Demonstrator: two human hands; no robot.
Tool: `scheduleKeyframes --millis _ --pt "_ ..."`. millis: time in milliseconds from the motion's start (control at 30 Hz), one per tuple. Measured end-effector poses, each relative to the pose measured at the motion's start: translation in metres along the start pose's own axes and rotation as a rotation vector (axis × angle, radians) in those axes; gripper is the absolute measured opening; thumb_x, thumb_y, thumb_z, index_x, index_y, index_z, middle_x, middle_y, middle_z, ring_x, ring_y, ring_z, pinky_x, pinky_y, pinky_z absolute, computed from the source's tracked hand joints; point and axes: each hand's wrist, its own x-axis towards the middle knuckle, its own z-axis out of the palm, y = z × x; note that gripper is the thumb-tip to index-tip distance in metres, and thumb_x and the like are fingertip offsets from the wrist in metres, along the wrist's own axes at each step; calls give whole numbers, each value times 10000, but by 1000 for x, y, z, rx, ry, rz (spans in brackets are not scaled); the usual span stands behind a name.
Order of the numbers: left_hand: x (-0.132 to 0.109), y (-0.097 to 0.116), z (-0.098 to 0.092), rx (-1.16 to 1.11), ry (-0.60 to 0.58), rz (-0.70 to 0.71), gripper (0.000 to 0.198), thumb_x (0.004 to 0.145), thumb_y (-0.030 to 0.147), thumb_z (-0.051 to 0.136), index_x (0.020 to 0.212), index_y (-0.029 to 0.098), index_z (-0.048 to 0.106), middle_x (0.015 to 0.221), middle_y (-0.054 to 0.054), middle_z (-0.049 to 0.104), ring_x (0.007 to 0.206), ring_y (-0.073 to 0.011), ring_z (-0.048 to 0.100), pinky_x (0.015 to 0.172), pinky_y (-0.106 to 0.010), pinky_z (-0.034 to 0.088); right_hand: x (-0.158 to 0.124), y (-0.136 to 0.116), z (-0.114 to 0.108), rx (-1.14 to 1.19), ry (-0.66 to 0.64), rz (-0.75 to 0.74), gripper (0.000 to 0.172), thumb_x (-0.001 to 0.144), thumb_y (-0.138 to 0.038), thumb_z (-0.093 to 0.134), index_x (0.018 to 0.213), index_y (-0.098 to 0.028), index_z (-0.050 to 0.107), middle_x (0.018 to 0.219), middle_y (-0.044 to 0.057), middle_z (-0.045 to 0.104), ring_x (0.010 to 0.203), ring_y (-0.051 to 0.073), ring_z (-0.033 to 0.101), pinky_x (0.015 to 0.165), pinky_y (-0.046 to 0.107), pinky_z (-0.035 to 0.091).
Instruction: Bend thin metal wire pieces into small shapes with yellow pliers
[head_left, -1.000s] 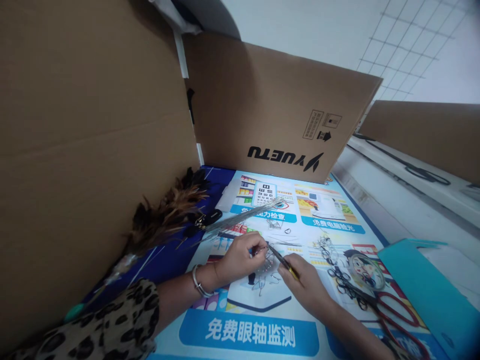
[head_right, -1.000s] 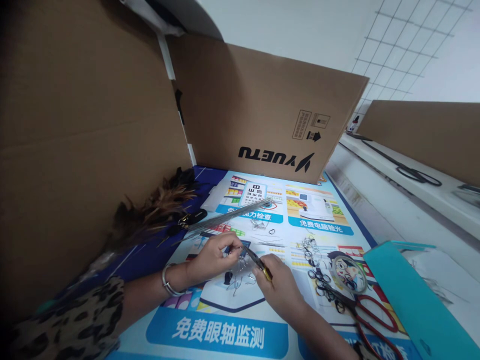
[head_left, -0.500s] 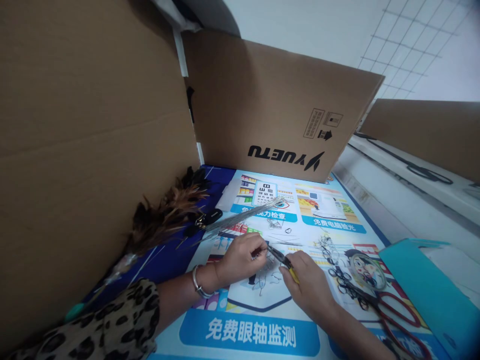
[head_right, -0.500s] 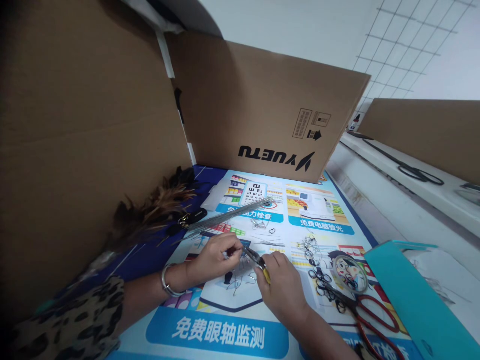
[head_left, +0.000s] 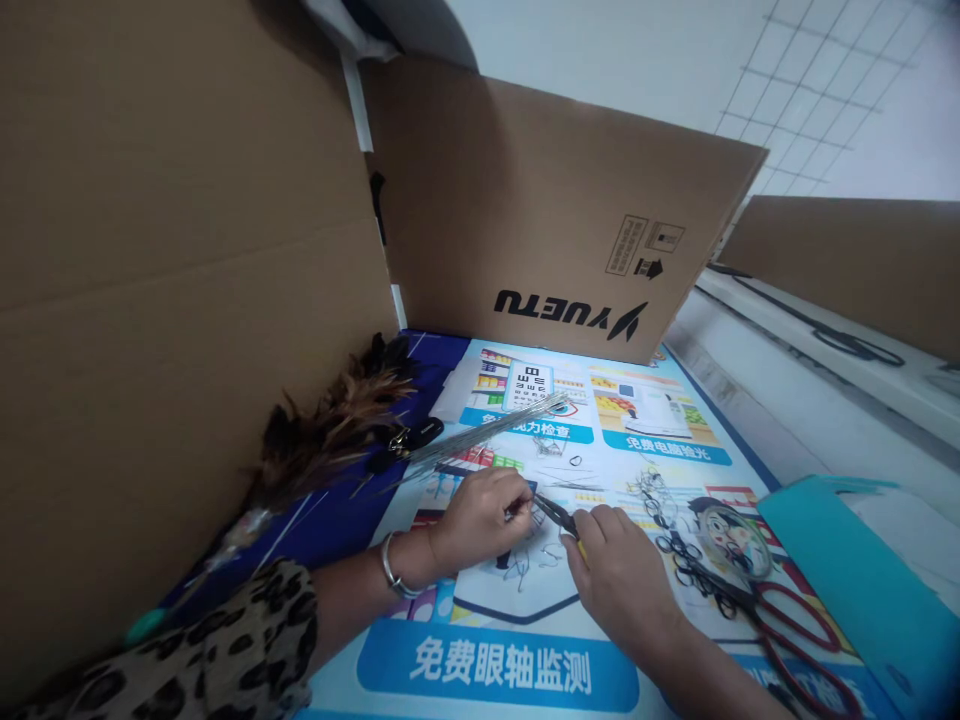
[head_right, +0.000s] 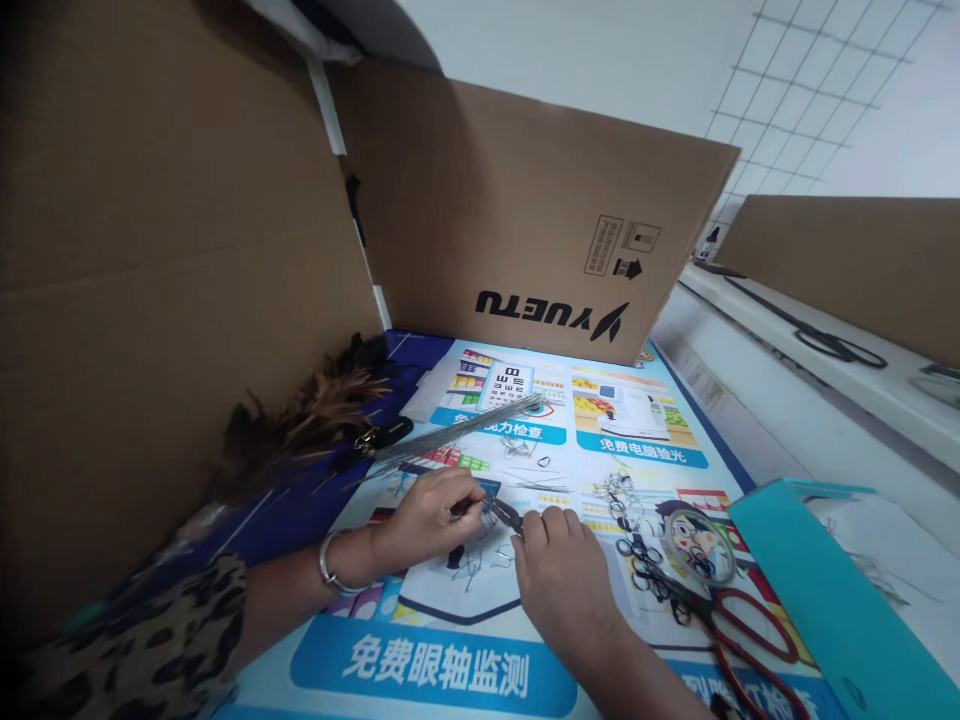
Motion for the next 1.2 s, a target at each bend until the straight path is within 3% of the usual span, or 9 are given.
scheduleKeyframes --millis 300,767,1200 --pt "0 -2 1 34 -11 7 65 712 113 495 666 147 526 624 -7 524 625 -124 469 579 -240 344 0 -2 6 66 -27 39 150 865 -293 407 878 -196 520 815 57 525 741 191 476 593 277 312" --pt "1 -4 3 -61 6 -40 104 672 58 484 638 148 522 624 -2 527 627 -119 471 572 -229 344 2 3 17 150 -7 44 178 871 -288 389 895 -182 530 819 62 540 764 191 514 603 262 351" --pt "7 0 -2 -352 -26 -135 104 760 115 479 682 138 544 633 6 505 604 -100 463 581 -222 369 2 6 14 655 -80 127 155 882 -307 372 826 -197 466 772 18 533 708 151 500 596 234 367"
